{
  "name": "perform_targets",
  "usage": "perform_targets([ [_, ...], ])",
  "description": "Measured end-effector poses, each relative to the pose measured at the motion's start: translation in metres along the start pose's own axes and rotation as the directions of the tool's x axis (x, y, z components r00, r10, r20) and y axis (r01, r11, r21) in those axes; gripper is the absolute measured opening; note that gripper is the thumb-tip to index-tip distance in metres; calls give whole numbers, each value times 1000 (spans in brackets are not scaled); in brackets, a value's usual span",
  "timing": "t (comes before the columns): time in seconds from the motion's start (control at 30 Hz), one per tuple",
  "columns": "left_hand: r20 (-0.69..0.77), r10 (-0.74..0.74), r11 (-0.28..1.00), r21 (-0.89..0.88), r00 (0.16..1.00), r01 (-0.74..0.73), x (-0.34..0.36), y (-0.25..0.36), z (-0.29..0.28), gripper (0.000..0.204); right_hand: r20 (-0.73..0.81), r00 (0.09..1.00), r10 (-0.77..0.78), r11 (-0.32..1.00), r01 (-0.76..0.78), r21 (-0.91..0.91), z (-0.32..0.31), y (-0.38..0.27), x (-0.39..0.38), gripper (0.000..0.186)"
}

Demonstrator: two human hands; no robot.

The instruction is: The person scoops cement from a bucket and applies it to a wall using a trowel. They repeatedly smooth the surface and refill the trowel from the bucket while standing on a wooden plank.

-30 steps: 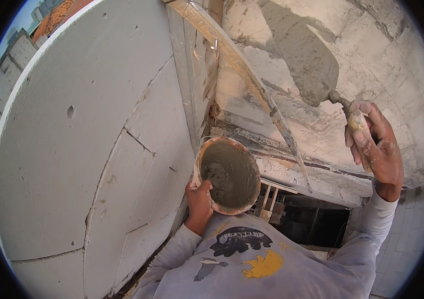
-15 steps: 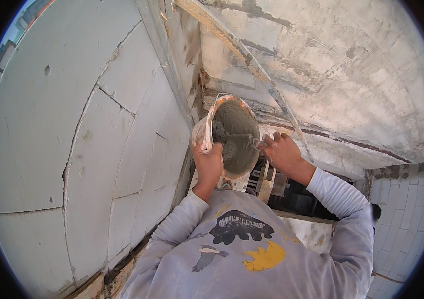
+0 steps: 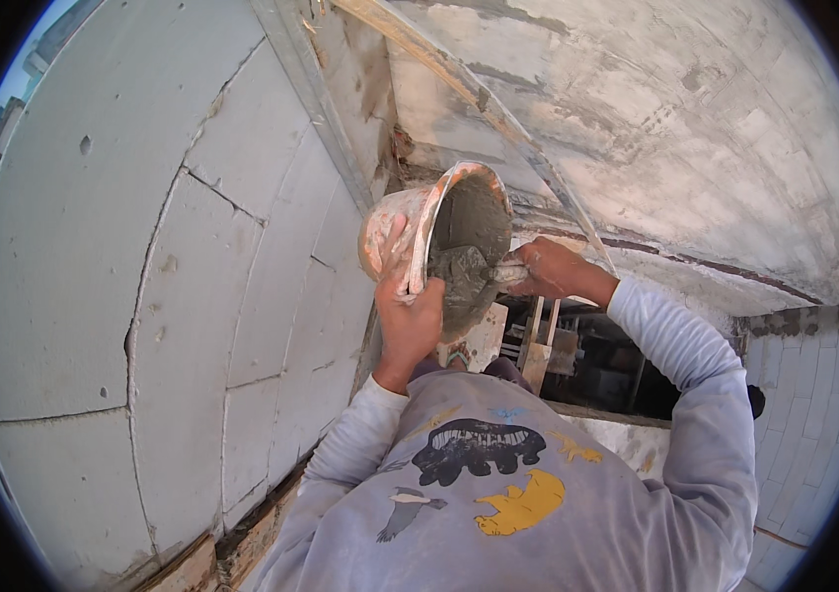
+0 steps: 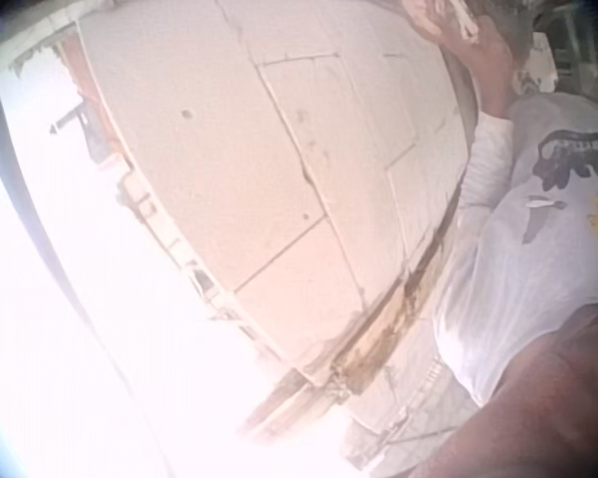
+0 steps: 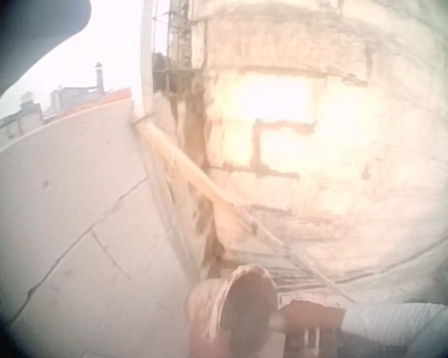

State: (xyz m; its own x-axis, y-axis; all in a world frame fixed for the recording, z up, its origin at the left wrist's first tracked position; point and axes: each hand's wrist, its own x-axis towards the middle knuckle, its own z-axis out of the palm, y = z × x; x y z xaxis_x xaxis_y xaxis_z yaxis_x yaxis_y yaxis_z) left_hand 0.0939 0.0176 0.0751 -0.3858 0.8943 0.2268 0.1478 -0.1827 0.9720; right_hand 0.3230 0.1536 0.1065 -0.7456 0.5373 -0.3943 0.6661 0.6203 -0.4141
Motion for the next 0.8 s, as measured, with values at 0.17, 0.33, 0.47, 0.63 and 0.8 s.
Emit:
perform_targets([
  [0.17, -30, -215, 940, -278, 976, 199, 11, 21, -9, 42, 125, 984, 124, 793, -174, 584, 10, -28, -2, 46],
  [0.33, -127, -362, 727, -658, 924, 195, 38, 33, -14, 36, 103, 962, 252, 735, -260, 626, -40, -54, -23, 51],
  [0.47, -28, -485, 531, -804, 874, 269, 57, 31, -27, 40, -217, 976, 15, 909, 77, 410, -90, -37, -35, 43],
  [0.63, -10, -511, 472, -839, 859, 271, 72, 25, -29, 48, -140, 965, 220, 919, -157, 362, -249, -94, -74, 34],
  [0.8, -135, -529, 573, -785, 838, 235, 74, -26, -41, 50, -329, 938, 112, 979, -47, 198, -390, -118, -59, 39],
])
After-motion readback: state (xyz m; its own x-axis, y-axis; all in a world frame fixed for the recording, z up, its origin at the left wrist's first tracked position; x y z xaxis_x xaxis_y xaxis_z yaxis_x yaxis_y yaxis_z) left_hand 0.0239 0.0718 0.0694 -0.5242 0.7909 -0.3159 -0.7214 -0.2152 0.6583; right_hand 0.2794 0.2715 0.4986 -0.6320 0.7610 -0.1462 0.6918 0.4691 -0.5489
